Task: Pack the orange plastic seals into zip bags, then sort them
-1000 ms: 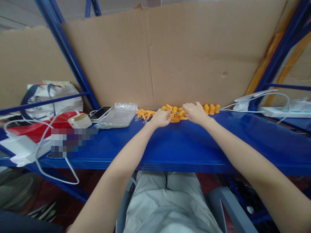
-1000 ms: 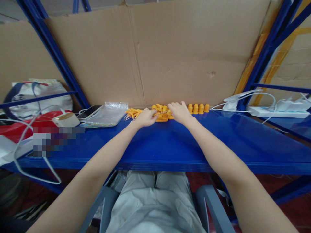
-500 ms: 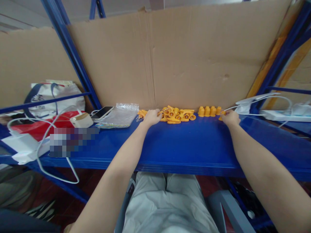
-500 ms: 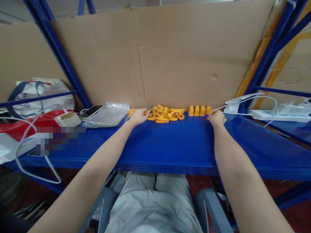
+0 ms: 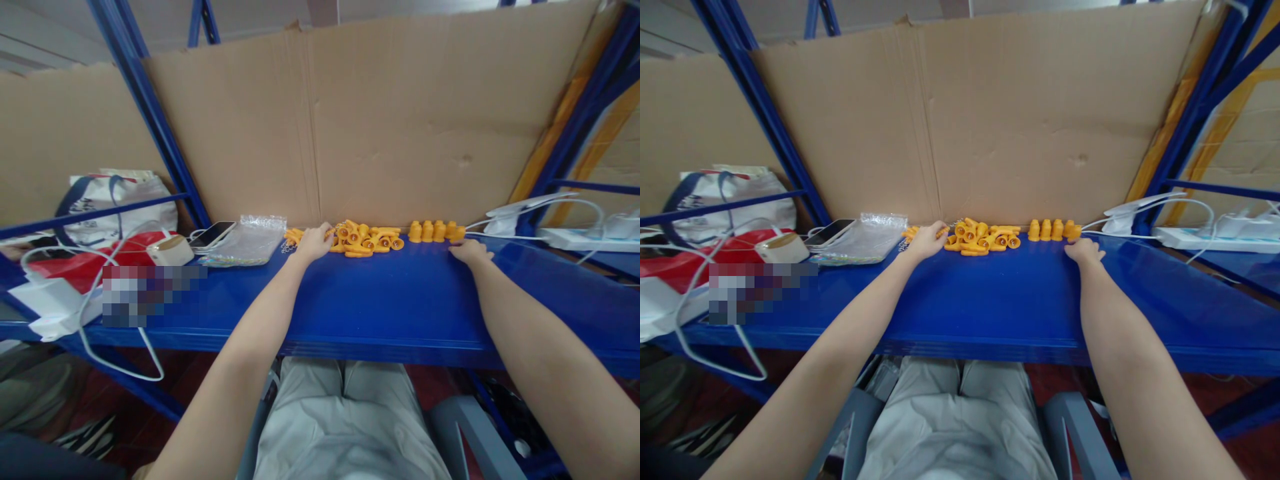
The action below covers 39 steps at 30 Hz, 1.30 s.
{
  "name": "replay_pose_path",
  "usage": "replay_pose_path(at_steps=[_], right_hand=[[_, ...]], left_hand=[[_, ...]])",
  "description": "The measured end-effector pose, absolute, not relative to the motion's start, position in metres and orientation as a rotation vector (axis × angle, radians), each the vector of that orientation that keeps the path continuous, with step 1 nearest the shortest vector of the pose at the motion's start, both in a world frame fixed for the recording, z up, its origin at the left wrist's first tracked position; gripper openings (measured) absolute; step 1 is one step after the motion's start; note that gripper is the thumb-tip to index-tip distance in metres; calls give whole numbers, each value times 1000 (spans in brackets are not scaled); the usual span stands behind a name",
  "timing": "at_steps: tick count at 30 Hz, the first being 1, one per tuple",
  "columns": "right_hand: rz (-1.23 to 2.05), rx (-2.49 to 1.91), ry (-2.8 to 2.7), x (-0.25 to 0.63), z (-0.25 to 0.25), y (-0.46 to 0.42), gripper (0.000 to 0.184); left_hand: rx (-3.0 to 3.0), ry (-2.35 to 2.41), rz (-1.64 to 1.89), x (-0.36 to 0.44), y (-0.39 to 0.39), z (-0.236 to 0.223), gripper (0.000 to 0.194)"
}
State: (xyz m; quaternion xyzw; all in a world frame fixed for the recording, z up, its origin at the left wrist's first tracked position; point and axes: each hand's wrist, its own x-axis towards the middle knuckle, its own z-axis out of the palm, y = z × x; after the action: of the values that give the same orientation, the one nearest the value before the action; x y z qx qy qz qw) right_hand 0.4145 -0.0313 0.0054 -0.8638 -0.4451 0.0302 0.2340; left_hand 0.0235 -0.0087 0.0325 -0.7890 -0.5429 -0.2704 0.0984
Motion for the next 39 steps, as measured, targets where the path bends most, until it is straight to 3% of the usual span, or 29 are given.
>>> replay_pose_path(at_steps=[12, 20, 27, 33, 39], right_hand=[[119, -2422, -1321, 415, 2, -26, 45], [77, -2408, -1371, 417, -1, -22, 46], [65, -2424, -1400, 418, -1, -20, 48], [79, -2432, -1399, 418, -3, -20, 48], [96, -2425, -1415, 419, -3, -19, 50]], left_hand=[[-2153, -1512, -1017, 20, -2, 32, 25], [-2319, -1376, -1305, -1, 23, 15, 39], [-2466, -1583, -981, -8, 32, 1, 31], [-2416, -1877, -552, 0, 21, 5, 45], [-2321, -1907, -415, 1, 11, 14, 52]])
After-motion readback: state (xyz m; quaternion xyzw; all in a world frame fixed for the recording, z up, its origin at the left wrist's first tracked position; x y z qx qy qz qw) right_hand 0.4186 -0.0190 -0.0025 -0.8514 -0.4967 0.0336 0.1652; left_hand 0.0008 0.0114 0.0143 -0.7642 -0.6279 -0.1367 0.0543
